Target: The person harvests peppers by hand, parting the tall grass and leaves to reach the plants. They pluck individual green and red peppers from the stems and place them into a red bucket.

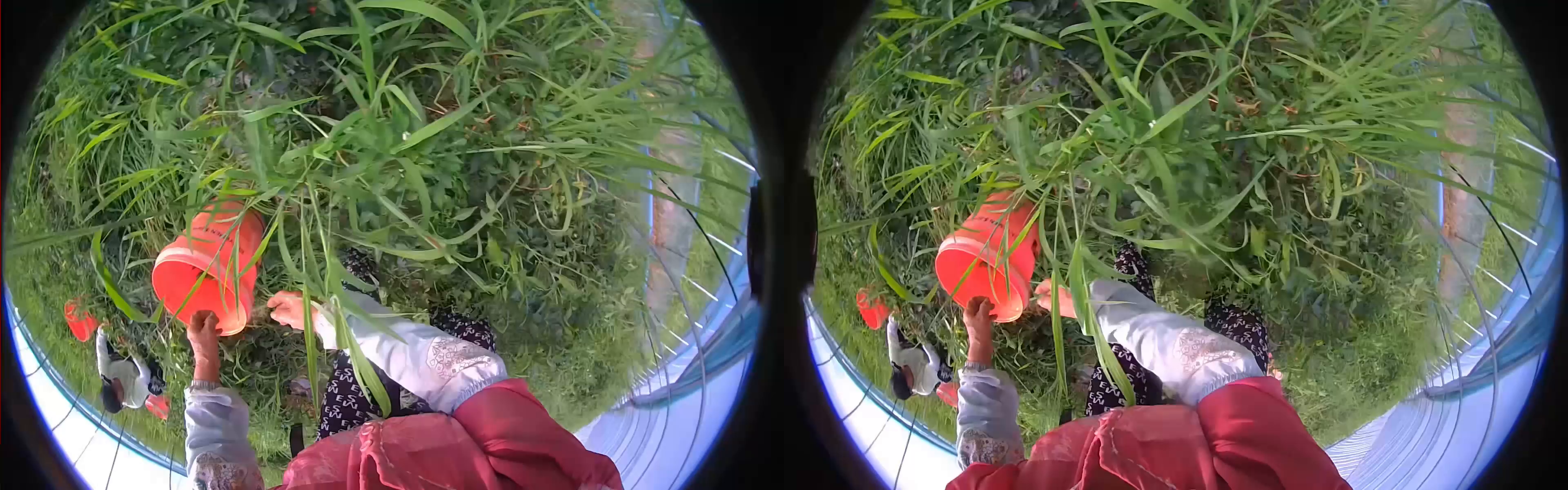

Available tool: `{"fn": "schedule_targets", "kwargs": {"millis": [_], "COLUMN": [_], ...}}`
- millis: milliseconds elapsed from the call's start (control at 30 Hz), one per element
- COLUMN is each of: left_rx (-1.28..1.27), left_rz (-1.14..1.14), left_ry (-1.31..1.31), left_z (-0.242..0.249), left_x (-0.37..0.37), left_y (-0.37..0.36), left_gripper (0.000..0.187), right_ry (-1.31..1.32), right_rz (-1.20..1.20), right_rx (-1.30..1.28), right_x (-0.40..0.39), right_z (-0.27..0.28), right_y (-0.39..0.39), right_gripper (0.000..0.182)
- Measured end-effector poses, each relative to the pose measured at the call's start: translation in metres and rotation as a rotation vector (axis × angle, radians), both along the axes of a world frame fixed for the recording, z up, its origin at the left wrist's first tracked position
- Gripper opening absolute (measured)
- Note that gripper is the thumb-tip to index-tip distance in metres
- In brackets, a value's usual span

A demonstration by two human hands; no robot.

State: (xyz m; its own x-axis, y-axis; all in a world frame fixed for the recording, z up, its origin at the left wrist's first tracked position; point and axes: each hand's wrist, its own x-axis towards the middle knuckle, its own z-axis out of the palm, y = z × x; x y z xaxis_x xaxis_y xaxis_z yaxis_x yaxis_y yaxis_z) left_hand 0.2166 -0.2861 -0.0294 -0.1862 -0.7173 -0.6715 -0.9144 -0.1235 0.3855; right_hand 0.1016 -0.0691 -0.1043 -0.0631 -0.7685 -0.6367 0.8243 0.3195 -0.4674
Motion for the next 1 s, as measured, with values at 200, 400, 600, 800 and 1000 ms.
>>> {"fn": "schedule_targets", "kwargs": {"millis": [200, 400, 600, 800, 1000], "left_rx": [0.497, 0.462, 0.729, 0.679, 0.550], "left_rz": [-0.206, -1.196, -1.340, -1.478, -1.710], "left_ry": [0.072, 0.175, 0.548, 0.616, 0.679], "left_z": [-0.048, -0.002, 0.025, -0.032, -0.101], "left_x": [-0.053, -0.202, -0.328, -0.426, -0.464], "left_y": [0.112, 0.287, 0.441, 0.585, 0.712], "left_gripper": [0.011, 0.015, 0.010, 0.017, 0.021], "right_ry": [0.102, 0.196, 0.897, 0.671, 0.668], "right_rz": [-0.291, -0.719, 0.007, 0.031, -0.286], "right_rx": [-0.032, 0.309, 1.254, 0.931, 0.955], "right_x": [-0.073, -0.231, -0.250, -0.179, -0.146], "right_z": [-0.038, 0.039, -0.019, -0.069, -0.076], "right_y": [0.155, 0.362, 0.513, 0.510, 0.479], "right_gripper": [0.021, 0.020, 0.054, 0.065, 0.055]}}
